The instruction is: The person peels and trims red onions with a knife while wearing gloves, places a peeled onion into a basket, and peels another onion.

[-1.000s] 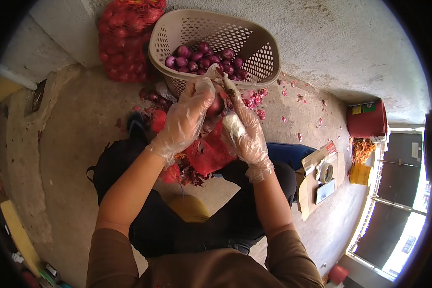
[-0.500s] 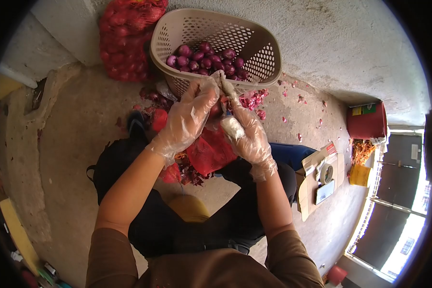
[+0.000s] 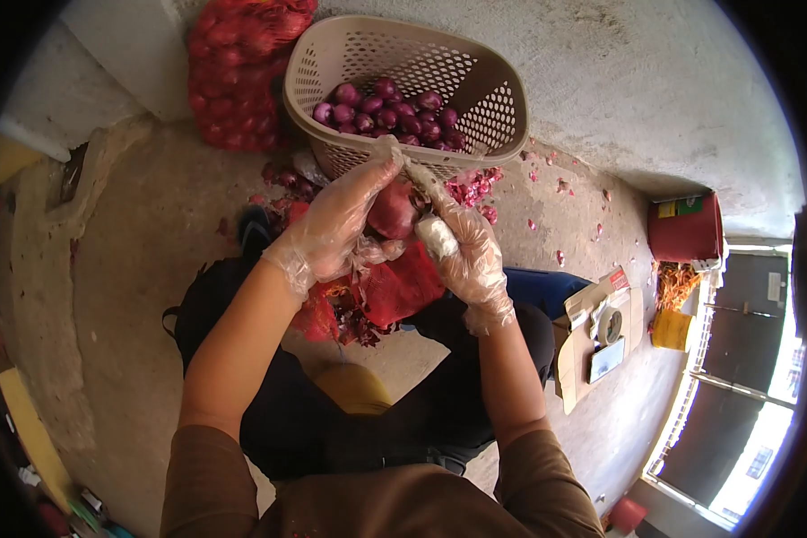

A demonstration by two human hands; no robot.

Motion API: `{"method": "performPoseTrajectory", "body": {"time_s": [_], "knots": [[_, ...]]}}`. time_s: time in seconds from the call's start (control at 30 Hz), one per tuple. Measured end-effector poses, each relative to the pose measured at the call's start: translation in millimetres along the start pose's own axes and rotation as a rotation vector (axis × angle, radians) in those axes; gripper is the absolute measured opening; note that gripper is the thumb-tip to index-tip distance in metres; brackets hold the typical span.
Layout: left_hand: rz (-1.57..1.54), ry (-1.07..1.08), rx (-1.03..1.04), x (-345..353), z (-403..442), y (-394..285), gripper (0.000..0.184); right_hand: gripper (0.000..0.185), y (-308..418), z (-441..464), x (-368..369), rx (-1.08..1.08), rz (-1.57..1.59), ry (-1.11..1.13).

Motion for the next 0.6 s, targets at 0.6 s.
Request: {"method": "performPoseTrajectory", "body": {"time_s": [0.6], "knots": [[0.65,-0.011,0.495,2.9,-0.2,9.4,0.052,0.05,0.6,-5.1,5.2,0.28,0.347,-0.031]]}}
Point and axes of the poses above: each hand's wrist, its own z-axis towards the middle knuckle, its own x-axis out of the palm, y = z × x, the point moved 1 cm from there along z, towards the middle knuckle, and after that the axes turned 14 degrees about -z, right-handed, at the moved point
